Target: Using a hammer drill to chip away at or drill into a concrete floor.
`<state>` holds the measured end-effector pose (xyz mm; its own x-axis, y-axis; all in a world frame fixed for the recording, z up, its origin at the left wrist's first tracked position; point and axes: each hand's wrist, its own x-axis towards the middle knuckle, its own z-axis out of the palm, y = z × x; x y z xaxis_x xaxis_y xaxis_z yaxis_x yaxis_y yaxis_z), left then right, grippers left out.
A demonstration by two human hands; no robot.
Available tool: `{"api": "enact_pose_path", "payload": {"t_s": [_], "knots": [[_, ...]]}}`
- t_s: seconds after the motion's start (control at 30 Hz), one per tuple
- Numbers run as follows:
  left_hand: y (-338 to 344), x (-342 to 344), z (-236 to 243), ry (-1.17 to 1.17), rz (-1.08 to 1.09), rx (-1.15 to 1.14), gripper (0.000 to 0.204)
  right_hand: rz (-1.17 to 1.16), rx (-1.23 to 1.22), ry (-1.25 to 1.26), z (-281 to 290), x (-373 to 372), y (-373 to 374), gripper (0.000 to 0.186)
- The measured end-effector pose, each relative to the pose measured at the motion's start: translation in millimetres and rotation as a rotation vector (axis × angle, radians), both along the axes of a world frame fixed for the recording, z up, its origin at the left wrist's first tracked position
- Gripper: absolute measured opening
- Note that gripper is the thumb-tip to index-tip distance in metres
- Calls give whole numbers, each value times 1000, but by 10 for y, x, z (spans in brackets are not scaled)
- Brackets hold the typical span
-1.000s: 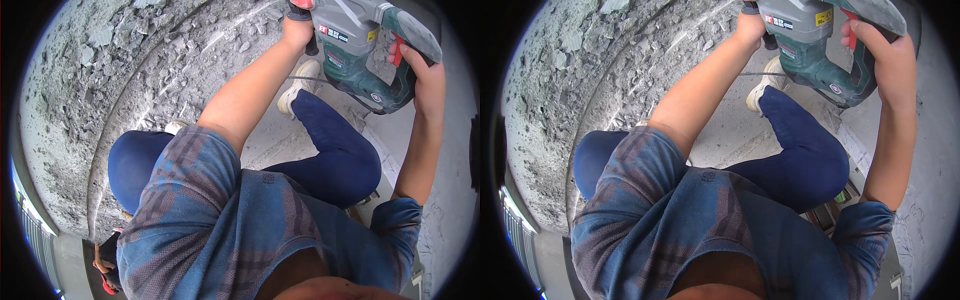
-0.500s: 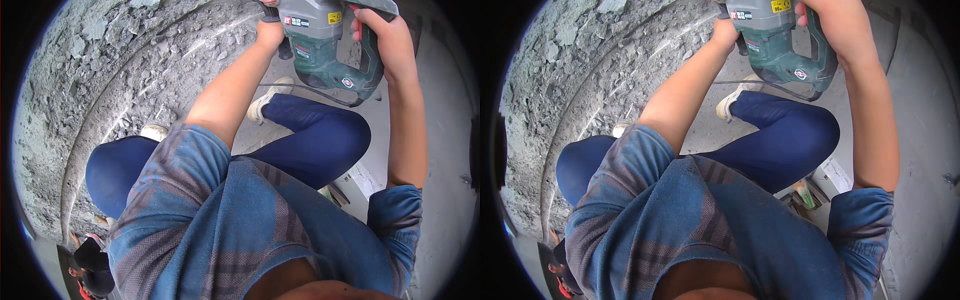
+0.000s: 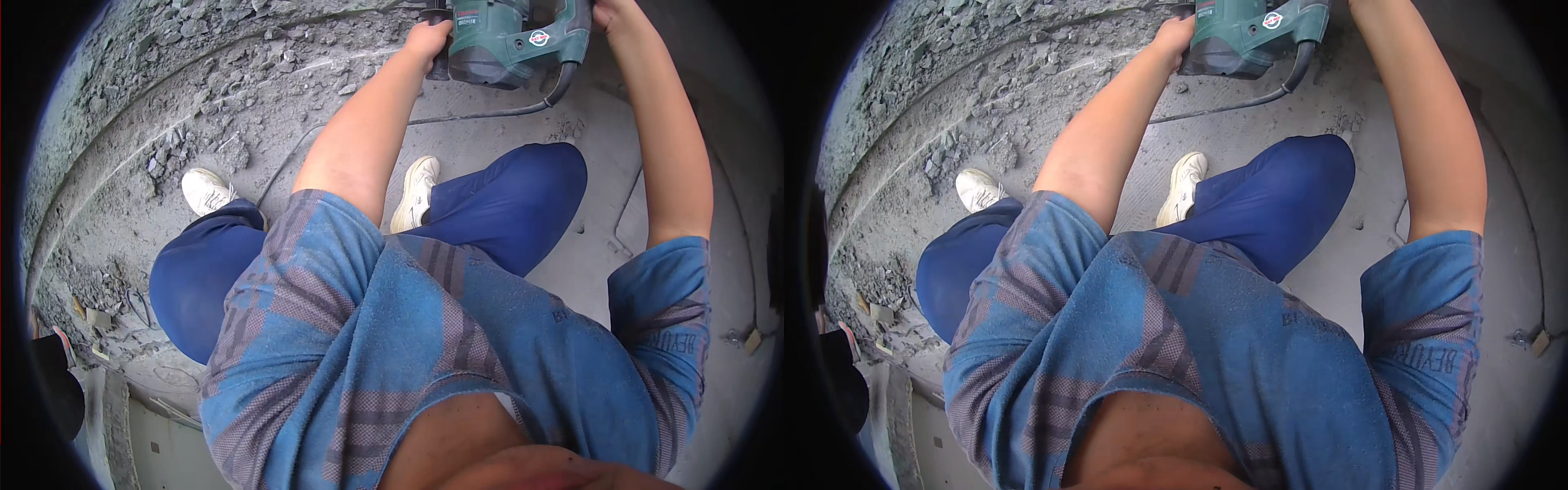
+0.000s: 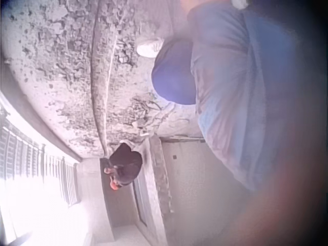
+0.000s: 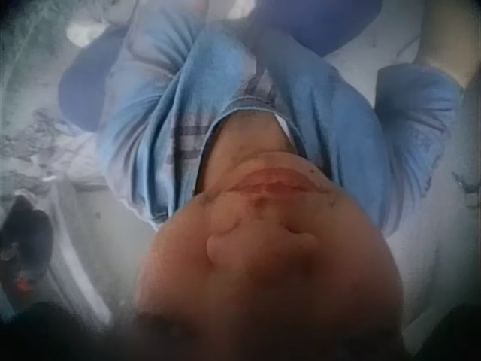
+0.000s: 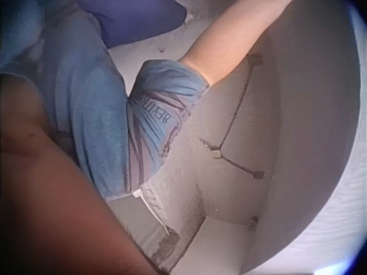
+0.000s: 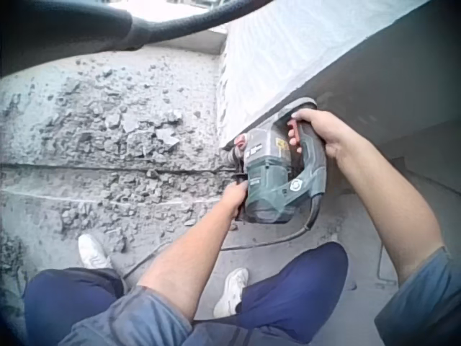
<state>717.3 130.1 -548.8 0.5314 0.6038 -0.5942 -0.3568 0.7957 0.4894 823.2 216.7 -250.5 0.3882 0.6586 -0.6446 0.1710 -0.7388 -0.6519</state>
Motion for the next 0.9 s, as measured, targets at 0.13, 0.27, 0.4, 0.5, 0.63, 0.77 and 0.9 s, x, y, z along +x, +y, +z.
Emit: {"api": "enact_pose_path", "payload": {"t_s": [0.13, 0.27, 0.4, 0.5, 0.63, 0.77, 0.9], "knots": [[-327, -57, -143, 148, 26, -4, 36, 22, 6, -15, -80, -305, -492, 22], [-420, -67, -304, 124, 55, -47, 40, 117, 84, -92, -141, -507, -742, 25], [-400, -54, -475, 342, -43, 65, 39, 41, 137, -61, -243, -567, -732, 21], [-406, 43, -465, 250, 102, -30, 37, 72, 125, -90, -189, -605, -545, 17], [-316, 205, -326, 275, 108, 4, 38, 113, 103, -182, -68, -485, -343, 19], [-182, 242, -272, 173, 115, -93, 37, 140, 58, -126, -141, -279, -39, 21], [-59, 53, -281, 186, 24, -60, 42, 38, 73, -6, -129, -280, -199, 20]]}}
